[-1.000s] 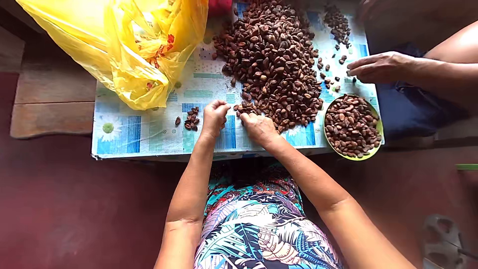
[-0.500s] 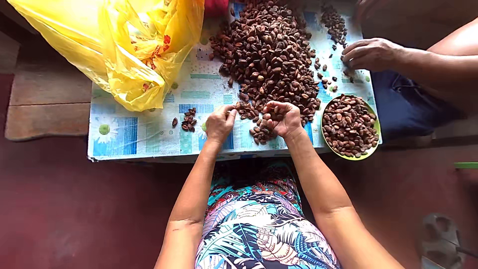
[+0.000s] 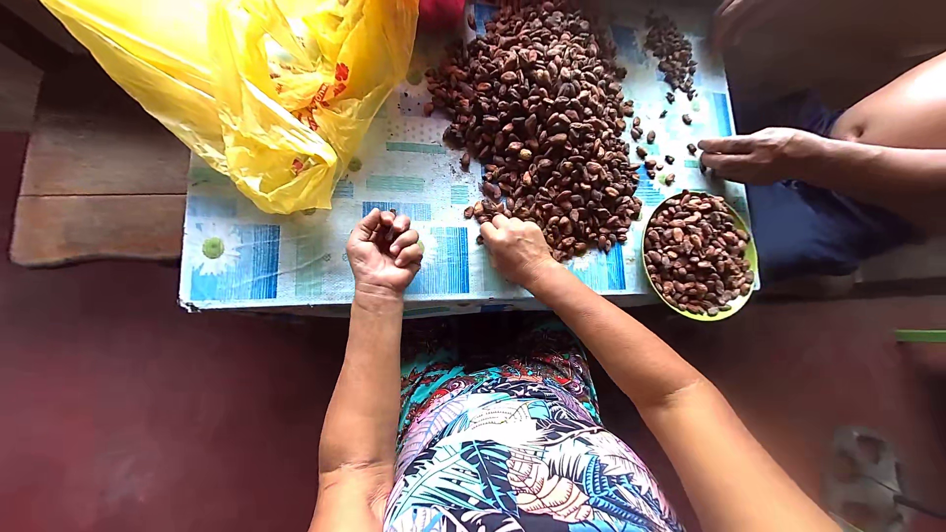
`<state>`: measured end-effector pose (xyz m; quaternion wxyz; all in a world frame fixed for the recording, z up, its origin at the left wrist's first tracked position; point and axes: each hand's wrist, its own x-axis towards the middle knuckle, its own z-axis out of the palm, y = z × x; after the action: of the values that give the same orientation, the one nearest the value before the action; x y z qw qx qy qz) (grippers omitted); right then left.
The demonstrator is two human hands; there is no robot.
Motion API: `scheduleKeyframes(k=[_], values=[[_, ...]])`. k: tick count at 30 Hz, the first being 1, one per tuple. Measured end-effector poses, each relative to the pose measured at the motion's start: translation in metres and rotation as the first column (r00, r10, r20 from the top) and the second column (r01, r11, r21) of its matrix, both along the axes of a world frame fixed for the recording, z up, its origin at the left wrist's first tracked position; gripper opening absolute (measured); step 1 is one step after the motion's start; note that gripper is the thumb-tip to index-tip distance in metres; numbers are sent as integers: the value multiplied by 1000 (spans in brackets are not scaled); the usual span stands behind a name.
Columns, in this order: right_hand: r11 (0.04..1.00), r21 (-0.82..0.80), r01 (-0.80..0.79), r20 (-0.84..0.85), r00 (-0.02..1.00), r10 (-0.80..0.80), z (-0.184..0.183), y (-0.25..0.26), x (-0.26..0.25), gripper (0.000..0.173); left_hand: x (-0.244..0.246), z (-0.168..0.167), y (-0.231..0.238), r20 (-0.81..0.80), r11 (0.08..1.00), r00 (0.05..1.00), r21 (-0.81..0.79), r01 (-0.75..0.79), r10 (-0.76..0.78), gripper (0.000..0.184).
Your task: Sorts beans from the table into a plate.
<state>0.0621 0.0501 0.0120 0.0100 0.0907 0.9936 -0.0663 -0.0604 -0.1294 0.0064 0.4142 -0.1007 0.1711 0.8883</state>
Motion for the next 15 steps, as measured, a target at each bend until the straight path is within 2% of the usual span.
scheduleKeyframes(k=[3,7,10,13,15], values=[[1000,-22,-13,-10,1000,13,0,-16,-10,18,-1,12,-5,-23,999,998,-9,-51,51,55],[979,-182,93,92,993,-77,9,-40,-35,22,2,31,-5,-106,996,992,-61,-68,61,53],[963,-259,76,32,997,-70,3,-64,-53,22,4,47,-2,-241,988,967,-103,-115,88,50],[871,-491,-14,-71,997,-23,-1,-68,-61,26,6,58,4,-430,959,899,-213,-188,81,40],[817,-576,14,-81,994,-74,7,-49,-60,30,7,58,8,-628,880,778,-388,-275,-34,29]])
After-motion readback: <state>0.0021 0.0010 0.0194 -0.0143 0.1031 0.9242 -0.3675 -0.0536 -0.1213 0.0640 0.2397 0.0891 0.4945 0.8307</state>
